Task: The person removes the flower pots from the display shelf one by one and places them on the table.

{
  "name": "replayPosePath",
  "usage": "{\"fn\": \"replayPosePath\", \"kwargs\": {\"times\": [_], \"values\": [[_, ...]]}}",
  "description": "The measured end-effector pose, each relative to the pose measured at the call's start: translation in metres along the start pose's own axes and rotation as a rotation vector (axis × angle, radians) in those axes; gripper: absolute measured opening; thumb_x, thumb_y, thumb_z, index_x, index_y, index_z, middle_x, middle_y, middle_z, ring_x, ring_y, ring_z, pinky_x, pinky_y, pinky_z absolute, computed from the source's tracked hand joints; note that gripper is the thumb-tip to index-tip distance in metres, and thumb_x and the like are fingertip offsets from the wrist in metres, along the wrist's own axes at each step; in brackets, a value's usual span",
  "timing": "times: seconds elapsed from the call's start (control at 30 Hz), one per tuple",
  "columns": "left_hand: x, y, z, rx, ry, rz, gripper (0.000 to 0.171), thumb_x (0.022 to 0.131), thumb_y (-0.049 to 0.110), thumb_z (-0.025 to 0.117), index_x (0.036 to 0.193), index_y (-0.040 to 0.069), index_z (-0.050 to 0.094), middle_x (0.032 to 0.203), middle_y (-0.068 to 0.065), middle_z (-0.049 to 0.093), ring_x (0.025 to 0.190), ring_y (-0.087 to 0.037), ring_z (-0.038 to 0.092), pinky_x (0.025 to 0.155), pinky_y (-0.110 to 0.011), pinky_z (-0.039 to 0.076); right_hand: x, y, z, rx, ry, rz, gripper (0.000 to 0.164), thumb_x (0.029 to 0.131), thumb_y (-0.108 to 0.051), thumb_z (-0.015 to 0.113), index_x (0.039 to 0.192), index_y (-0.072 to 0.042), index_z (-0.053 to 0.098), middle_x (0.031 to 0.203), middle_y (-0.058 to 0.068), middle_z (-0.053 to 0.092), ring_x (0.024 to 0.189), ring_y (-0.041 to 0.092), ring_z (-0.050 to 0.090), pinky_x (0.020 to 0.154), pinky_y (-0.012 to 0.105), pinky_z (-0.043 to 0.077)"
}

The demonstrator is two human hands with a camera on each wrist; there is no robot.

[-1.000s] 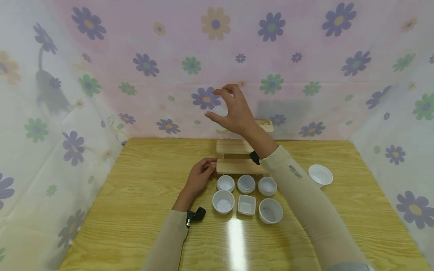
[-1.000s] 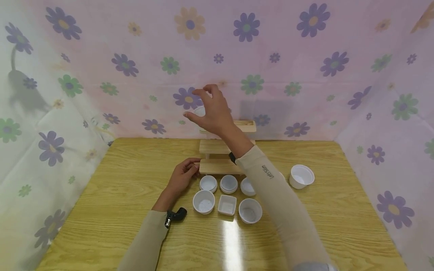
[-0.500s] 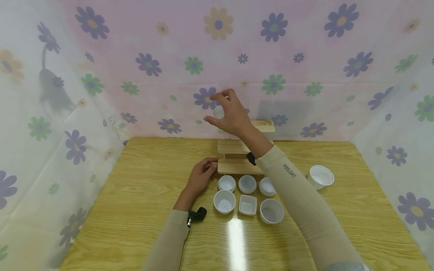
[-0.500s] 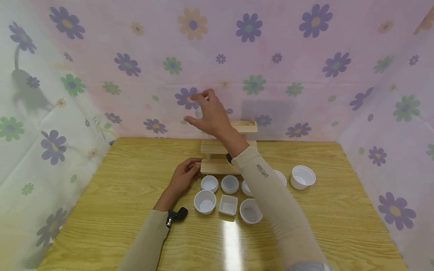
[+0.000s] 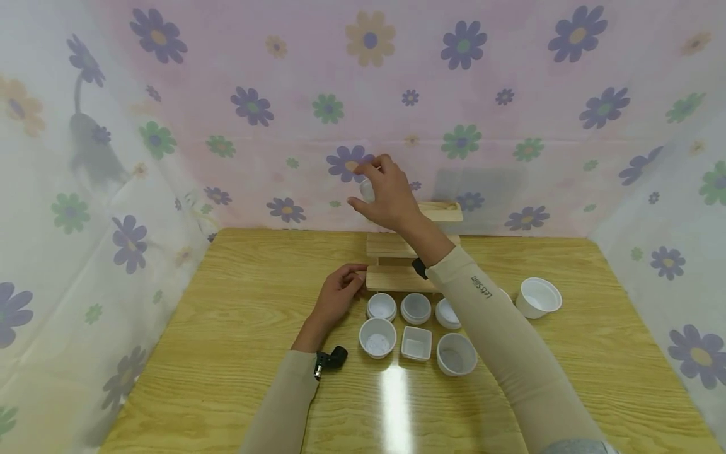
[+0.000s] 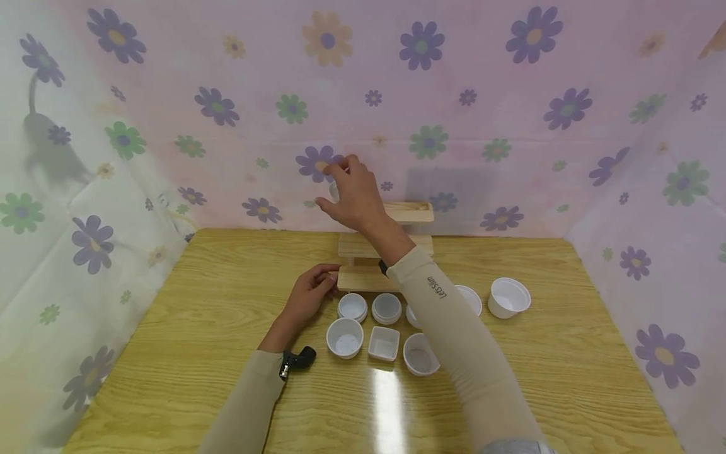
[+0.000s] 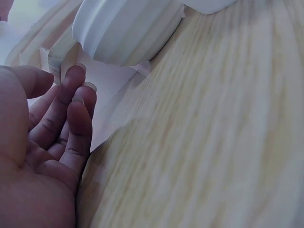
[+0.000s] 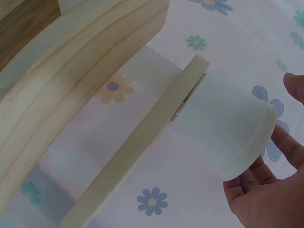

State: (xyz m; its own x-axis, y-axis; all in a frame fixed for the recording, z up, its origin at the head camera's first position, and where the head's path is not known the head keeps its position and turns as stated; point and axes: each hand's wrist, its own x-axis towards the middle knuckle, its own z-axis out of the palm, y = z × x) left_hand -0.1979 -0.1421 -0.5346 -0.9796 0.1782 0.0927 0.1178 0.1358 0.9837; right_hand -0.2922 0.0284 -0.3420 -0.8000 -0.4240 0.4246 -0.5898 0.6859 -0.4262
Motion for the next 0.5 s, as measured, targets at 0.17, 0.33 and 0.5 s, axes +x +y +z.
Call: {"fn": "replayPosePath", "kwargs": {"times": [0.17, 0.33, 0.5], "values": [[0.001, -0.0009, 0.0014, -0.004, -0.004, 0.002, 0.025, 0.111, 0.017, 0.06, 0.132, 0.008, 0.069, 0.09, -0.011, 0.072, 0.083, -0.024, 0.069, 0.074, -0.03, 0.057, -0.0017, 0.0008, 0.0005, -0.022, 0.01, 0.034, 0.052, 0.095, -0.033, 0.081, 0.138, -0.007, 0.066, 0.139, 0.018, 0.052, 0.119, 0.036, 0.054, 0.108, 0.056, 0.041], [0.0016, -0.0014, 0.0019, -0.005, -0.011, 0.003, 0.025, 0.111, 0.018, 0.06, 0.132, 0.008, 0.069, 0.09, -0.012, 0.072, 0.083, -0.024, 0.069, 0.074, -0.03, 0.057, -0.0042, 0.0034, 0.0016, 0.02, -0.006, 0.071, 0.049, 0.098, -0.028, 0.077, 0.141, -0.007, 0.064, 0.14, 0.019, 0.051, 0.122, 0.037, 0.052, 0.105, 0.05, 0.045], [0.001, -0.0016, 0.0016, 0.007, -0.004, 0.008, 0.025, 0.111, 0.018, 0.059, 0.132, 0.008, 0.069, 0.089, -0.012, 0.072, 0.083, -0.023, 0.069, 0.075, -0.03, 0.057, -0.0053, 0.004, 0.0022, 0.051, -0.021, 0.076, 0.05, 0.098, -0.027, 0.077, 0.141, -0.006, 0.063, 0.141, 0.019, 0.048, 0.124, 0.035, 0.052, 0.105, 0.048, 0.046]]}}
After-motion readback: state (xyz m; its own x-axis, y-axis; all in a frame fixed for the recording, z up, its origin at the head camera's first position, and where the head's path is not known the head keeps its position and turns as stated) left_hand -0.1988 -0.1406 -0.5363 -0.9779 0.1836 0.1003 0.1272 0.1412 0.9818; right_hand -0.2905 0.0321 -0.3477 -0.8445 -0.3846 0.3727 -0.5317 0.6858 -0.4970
